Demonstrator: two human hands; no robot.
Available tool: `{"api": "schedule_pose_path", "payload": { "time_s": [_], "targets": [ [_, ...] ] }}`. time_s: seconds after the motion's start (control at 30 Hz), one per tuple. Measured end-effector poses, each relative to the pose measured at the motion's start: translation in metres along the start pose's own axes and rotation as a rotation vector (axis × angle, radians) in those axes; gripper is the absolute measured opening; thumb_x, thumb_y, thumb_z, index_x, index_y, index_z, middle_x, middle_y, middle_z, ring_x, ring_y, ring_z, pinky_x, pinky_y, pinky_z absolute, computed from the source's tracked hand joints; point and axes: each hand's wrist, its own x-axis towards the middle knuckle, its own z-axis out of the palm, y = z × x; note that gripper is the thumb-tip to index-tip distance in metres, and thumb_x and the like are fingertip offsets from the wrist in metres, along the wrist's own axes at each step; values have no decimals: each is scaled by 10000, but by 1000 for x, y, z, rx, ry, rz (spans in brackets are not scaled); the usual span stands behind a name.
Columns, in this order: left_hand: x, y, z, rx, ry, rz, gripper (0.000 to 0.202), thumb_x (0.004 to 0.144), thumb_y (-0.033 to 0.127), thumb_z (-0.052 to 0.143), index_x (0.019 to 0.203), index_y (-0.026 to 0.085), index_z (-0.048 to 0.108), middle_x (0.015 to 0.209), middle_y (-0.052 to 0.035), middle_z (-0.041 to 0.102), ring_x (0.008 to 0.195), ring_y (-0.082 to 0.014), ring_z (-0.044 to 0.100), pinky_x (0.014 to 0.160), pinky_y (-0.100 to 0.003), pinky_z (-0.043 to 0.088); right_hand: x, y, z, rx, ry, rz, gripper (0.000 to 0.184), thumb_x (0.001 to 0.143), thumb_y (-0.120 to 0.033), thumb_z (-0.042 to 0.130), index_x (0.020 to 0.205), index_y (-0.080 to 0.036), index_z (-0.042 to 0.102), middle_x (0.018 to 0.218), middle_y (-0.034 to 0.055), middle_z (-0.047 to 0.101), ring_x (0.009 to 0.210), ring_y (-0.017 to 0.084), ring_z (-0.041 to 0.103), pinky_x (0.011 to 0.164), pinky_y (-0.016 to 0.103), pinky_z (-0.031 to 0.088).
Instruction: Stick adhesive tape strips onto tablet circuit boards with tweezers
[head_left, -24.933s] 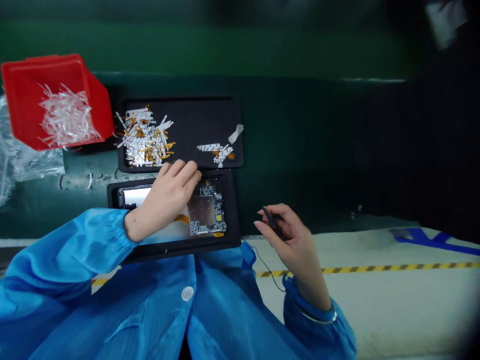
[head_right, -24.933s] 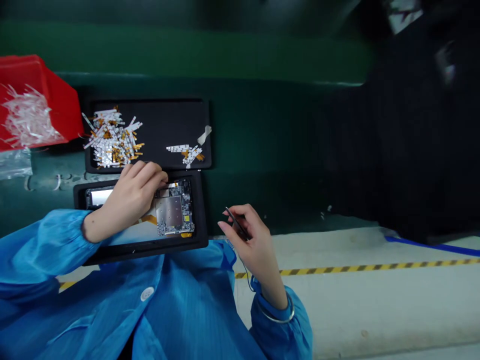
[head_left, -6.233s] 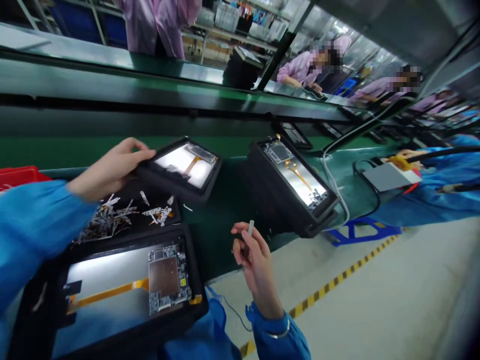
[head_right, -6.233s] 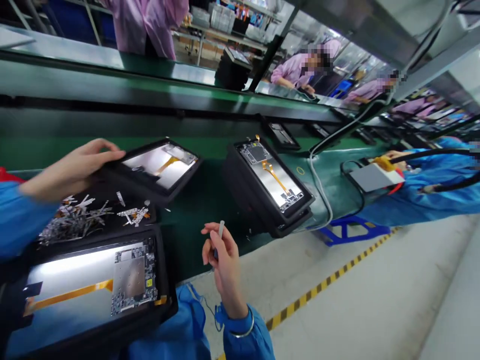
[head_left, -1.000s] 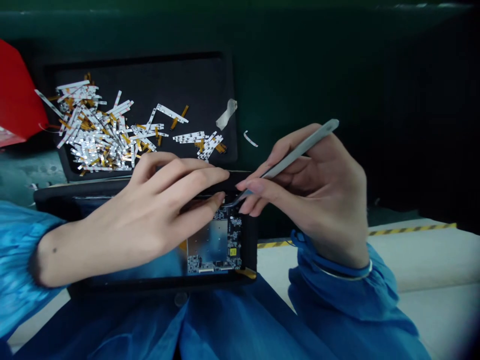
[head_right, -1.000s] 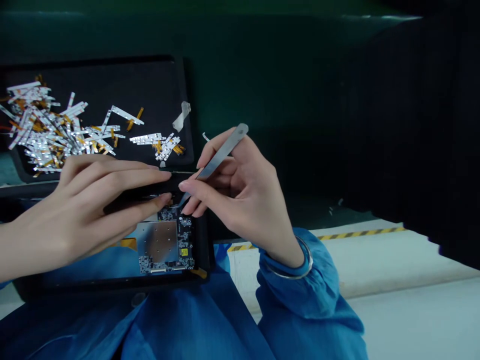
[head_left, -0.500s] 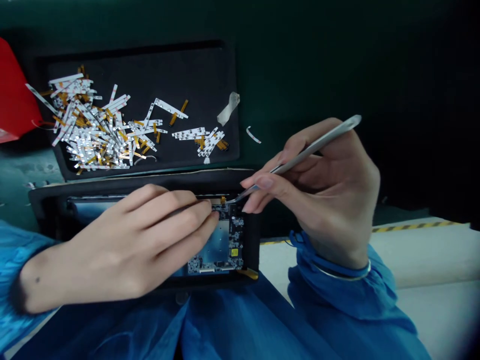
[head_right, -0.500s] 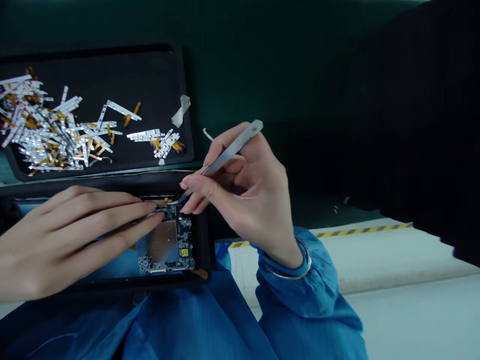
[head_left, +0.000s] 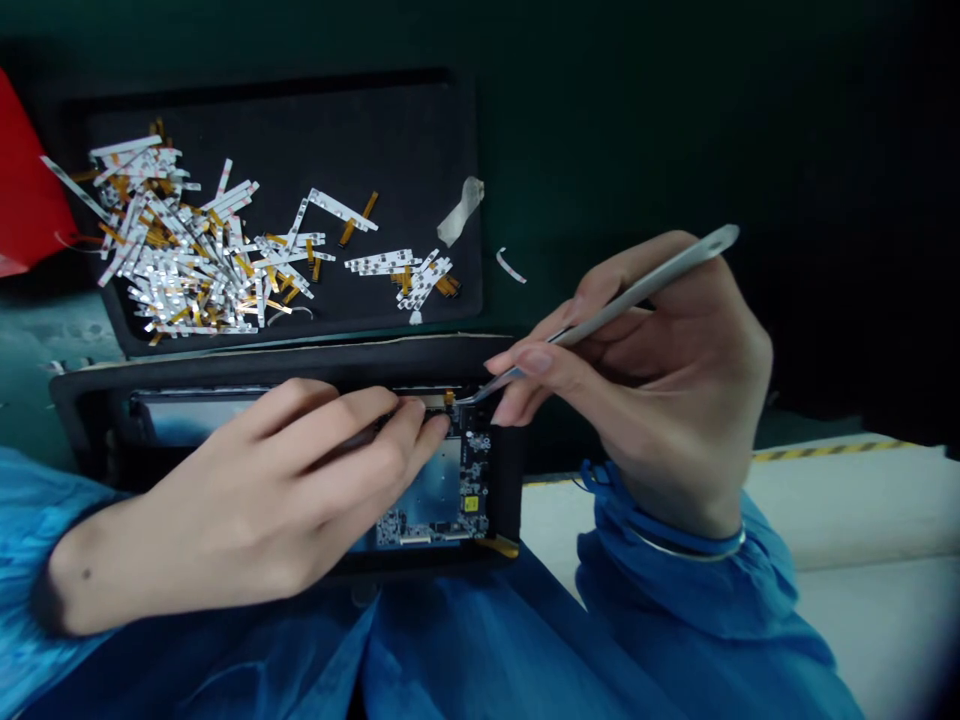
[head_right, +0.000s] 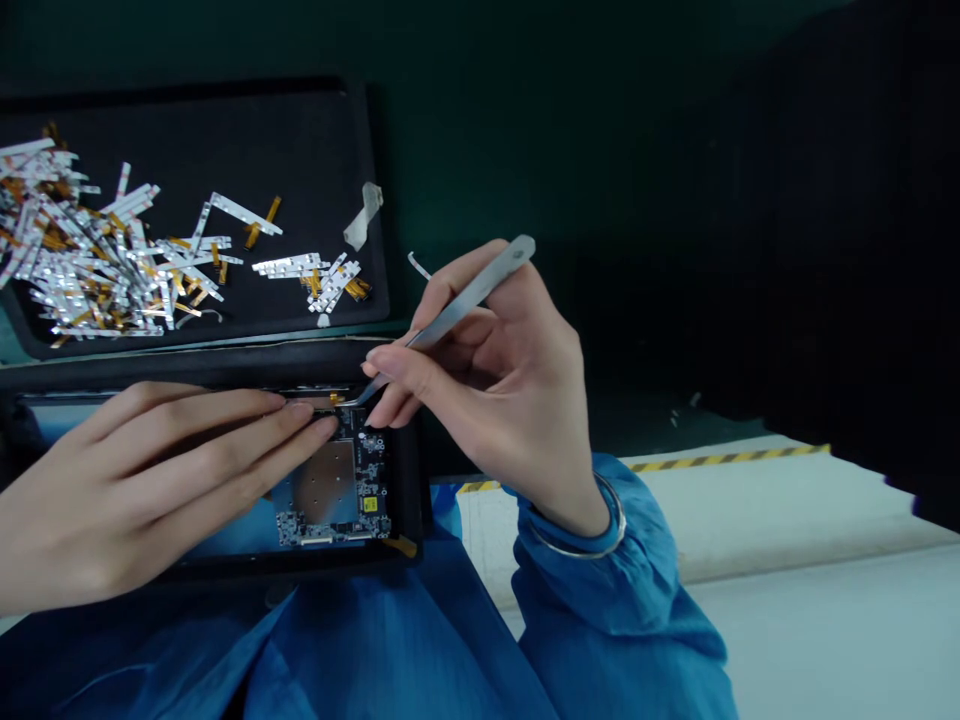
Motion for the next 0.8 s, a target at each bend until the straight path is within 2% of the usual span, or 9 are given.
{"api": "schedule_pose_path", "payload": {
  "time_s": [0.3,0.5,0.67,0.8],
  "targets": [
    [0,1,-2,35,-27,17,427,1055,44,351,1442,81,530,1318,-89,725,1308,-268,603,946,-433,472,-1,1,-1,9,-24,-14,268,891,-83,771,958,-250,573,753,-65,734,626,152,771,505,248,658],
    [-1,0,0,21,-5,-5,433,1051,33,347,1433,98,540,1298,-73,738,1318,-252,601,917,-434,454,-2,-3,0,-52,-3,3,280,880,-140,805,948,-288,577,773,-56,720,718,200,792,539,319,682],
    [-1,-2,0,43,-9,40,439,1043,26,357,1450,57,521,1356,-79,712,1311,-257,572,902,-430,440,-1,-2,0,-15,-5,0,264,878,-113,796,943,-258,586,752,-54,724,661,174,777,521,279,663],
    [-2,-3,1,58,8,68,432,1041,26,365,1441,31,528,1343,-88,711,1295,-270,573,883,-428,428,-1,-1,0,-40,-14,-32,285,880,-61,764,968,-259,579,754,-70,694,718,163,786,558,262,673]
  ]
}}
